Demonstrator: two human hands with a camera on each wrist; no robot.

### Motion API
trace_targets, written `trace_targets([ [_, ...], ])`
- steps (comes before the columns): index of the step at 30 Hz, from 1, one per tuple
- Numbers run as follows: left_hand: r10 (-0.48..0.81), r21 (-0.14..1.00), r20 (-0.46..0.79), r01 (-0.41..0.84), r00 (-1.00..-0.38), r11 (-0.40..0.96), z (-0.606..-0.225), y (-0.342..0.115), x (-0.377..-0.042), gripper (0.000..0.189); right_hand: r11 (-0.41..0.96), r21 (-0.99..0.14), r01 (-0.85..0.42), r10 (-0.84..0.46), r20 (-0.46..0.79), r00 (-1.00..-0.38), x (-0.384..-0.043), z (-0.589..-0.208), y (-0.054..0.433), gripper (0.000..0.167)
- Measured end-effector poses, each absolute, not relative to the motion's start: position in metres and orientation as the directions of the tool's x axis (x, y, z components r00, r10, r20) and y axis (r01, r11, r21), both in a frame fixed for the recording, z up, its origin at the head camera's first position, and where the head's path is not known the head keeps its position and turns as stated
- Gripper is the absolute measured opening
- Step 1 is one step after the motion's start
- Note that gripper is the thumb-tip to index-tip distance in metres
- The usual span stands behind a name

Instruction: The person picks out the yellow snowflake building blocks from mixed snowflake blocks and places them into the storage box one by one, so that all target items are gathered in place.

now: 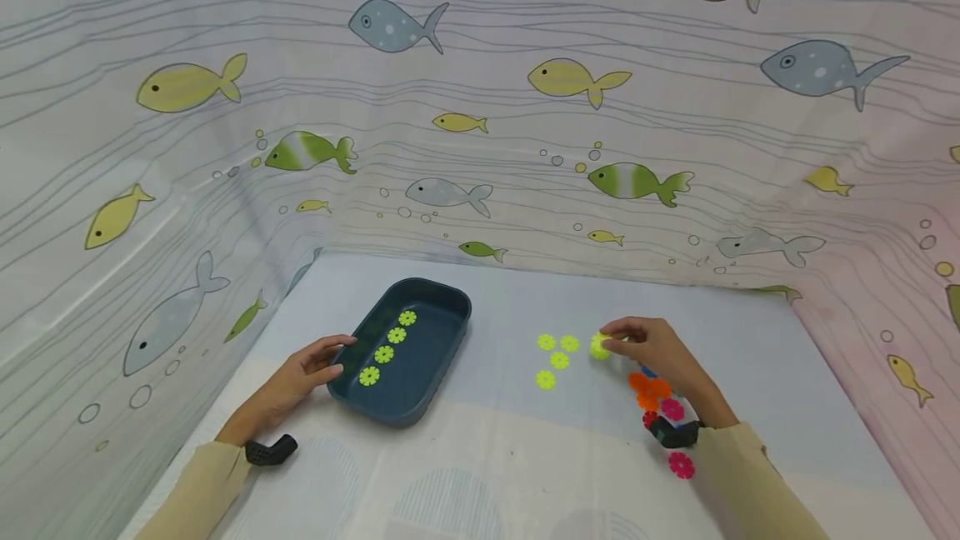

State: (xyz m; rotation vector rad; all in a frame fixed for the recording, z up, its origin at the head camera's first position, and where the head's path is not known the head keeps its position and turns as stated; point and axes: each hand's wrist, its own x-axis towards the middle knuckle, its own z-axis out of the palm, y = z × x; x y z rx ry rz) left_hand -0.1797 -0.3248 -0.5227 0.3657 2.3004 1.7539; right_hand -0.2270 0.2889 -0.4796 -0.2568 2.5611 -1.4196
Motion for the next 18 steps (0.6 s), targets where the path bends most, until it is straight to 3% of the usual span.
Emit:
trace_targets([
  [18, 0.328, 0.967, -0.042, 0.044, -0.944, 0.252, -0.520, -0.325, -0.180, 0.052, 0.533, -0.840, -0.101, -0.301, -0.077, -0.950, -0.238, -0.466, 0.270, 0.036],
])
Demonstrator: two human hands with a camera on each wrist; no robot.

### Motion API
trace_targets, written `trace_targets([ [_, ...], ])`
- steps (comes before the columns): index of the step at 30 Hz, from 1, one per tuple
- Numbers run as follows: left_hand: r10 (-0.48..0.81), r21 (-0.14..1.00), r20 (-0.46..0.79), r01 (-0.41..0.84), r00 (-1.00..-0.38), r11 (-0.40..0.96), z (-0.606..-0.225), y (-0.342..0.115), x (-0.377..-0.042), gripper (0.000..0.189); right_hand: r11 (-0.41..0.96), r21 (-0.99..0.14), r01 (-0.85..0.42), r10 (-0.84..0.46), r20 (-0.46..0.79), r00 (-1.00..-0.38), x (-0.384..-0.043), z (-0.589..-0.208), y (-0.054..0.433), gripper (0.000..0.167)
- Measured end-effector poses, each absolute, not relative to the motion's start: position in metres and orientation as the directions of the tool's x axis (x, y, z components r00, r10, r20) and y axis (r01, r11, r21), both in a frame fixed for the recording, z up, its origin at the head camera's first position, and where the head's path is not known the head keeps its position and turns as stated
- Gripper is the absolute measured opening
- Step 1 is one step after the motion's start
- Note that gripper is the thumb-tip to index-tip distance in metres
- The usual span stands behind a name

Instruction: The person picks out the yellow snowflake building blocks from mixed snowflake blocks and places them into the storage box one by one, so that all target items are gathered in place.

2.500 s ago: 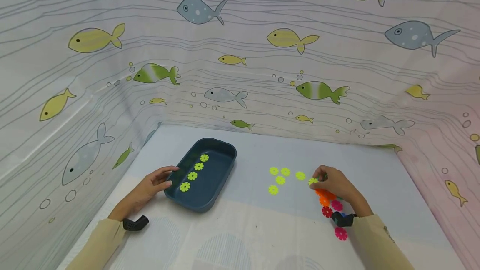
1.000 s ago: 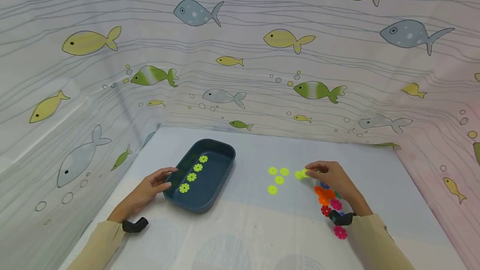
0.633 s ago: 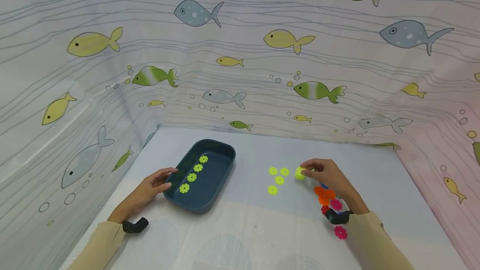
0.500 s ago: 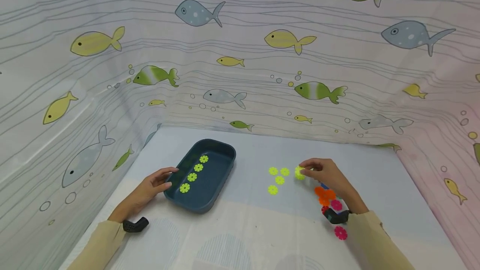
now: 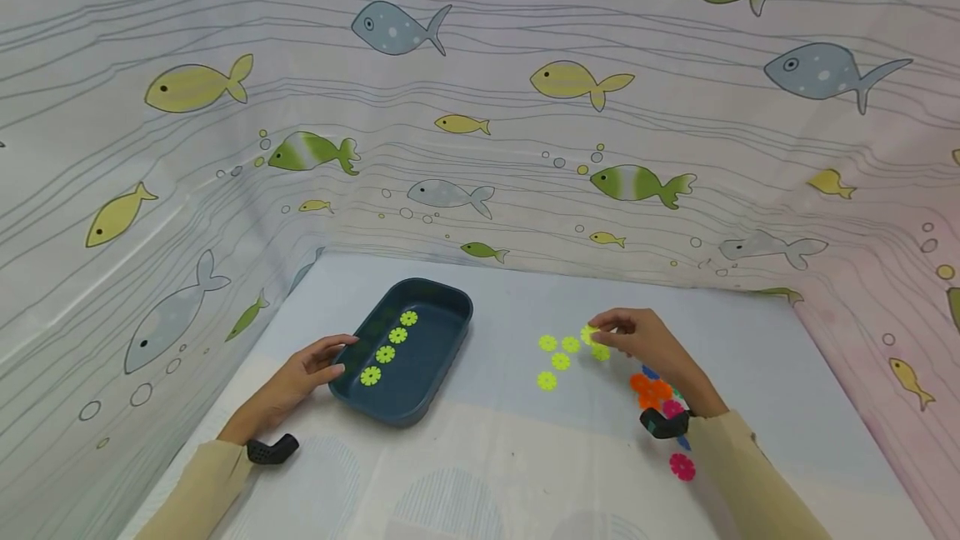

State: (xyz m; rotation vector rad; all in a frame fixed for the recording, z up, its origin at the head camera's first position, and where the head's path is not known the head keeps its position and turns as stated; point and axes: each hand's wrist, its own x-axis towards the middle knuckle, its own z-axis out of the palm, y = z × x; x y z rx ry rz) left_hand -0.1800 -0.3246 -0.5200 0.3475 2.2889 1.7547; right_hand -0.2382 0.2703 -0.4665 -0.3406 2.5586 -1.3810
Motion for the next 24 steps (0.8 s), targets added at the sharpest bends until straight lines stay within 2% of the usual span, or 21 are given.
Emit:
trace_targets([
  [24, 0.311, 0.958, -0.054, 0.038, -0.949, 0.283, -0.521, -0.324, -0.181, 0.052, 0.522, -0.836, -0.169, -0.383, -0.053, -0.922, -0.256, -0.454, 0.238, 0.032],
])
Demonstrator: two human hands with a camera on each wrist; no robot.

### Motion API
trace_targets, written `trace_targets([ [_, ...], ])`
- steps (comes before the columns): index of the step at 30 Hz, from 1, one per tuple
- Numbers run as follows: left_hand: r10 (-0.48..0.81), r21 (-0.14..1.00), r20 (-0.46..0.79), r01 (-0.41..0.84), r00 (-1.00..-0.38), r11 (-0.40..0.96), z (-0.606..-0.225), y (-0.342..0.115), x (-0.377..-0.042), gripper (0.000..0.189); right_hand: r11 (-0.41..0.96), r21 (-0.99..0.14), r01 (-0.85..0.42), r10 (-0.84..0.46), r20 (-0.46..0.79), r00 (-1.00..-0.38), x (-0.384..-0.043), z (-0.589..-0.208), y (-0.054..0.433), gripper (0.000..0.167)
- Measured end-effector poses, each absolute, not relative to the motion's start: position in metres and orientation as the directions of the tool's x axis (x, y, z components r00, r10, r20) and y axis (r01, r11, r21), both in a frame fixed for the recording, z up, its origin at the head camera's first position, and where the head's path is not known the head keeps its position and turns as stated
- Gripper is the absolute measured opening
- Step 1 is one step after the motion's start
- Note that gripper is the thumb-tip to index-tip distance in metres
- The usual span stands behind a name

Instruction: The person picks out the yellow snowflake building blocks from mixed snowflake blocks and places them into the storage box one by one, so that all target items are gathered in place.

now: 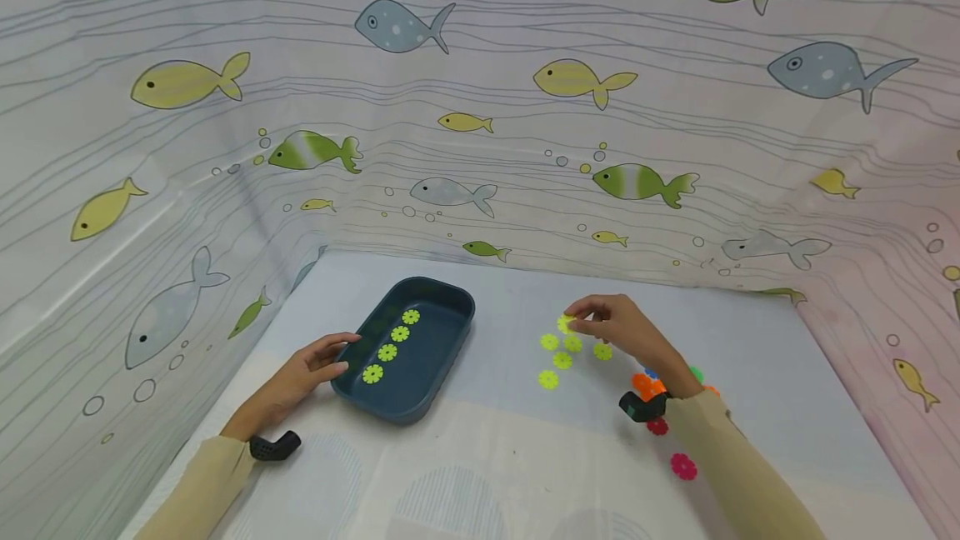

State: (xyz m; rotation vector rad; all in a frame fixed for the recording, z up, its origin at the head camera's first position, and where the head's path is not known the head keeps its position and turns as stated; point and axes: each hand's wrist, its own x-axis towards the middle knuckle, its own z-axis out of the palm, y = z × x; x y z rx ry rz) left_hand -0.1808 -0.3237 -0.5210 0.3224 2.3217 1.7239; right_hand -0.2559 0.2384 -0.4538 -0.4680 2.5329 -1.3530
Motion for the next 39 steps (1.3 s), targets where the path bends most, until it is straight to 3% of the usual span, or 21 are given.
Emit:
trace_targets([
  [39, 0.319, 0.969, -0.038, 0.042, -0.947, 0.242, -0.521, -0.324, -0.180, 0.052, 0.401, -0.861, -0.313, -0.602, 0.009, -0.798, -0.276, -0.435, 0.163, 0.020],
])
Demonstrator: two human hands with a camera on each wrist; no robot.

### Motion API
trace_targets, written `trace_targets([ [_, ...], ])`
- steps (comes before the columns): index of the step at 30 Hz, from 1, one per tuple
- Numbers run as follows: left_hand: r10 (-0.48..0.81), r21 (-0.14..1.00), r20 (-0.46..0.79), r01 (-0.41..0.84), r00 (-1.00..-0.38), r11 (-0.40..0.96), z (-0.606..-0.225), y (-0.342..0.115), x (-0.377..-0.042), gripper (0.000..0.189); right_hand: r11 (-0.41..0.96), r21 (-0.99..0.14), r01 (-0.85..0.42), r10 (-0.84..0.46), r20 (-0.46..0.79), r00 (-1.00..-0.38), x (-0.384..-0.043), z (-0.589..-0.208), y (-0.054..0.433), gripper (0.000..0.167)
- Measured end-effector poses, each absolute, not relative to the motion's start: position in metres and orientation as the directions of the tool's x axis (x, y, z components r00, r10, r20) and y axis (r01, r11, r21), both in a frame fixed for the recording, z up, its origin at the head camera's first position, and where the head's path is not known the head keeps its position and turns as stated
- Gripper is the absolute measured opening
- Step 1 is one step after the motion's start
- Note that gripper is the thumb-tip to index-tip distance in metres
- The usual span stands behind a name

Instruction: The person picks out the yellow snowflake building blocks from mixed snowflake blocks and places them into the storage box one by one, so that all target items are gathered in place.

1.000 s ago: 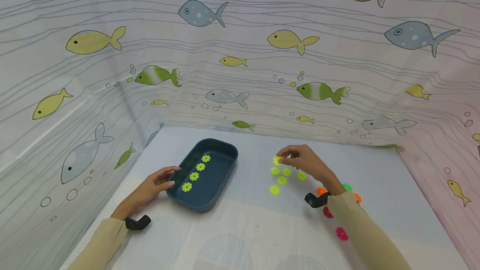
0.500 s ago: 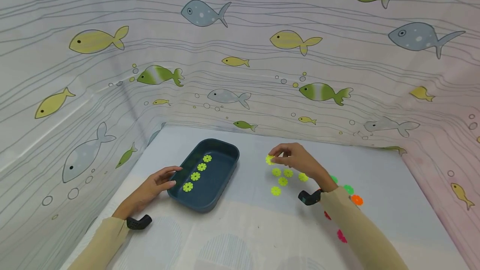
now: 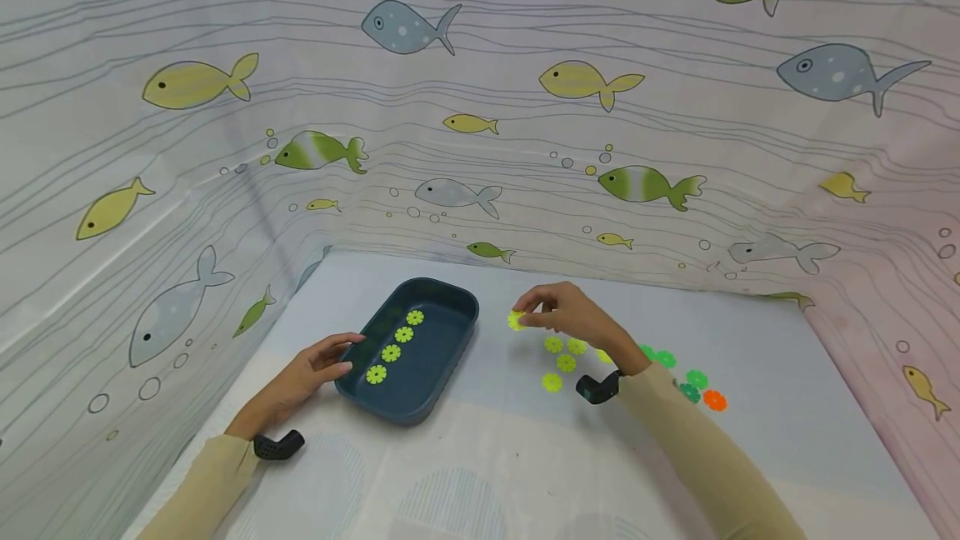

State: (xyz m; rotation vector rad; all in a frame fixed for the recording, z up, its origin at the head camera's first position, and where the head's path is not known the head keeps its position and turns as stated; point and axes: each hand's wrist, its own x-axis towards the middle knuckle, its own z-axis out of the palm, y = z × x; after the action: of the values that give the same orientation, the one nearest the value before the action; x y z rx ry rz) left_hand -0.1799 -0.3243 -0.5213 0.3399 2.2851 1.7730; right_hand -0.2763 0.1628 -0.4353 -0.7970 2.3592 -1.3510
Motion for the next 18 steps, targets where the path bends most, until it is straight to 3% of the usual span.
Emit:
trace_targets([
  [18, 0.302, 0.963, -0.068, 0.016, -0.951, 0.270, -0.521, -0.325, -0.179, 0.052, 0.372, -0.861, -0.347, -0.669, 0.010, -0.743, -0.283, -0.433, 0.126, 0.017],
])
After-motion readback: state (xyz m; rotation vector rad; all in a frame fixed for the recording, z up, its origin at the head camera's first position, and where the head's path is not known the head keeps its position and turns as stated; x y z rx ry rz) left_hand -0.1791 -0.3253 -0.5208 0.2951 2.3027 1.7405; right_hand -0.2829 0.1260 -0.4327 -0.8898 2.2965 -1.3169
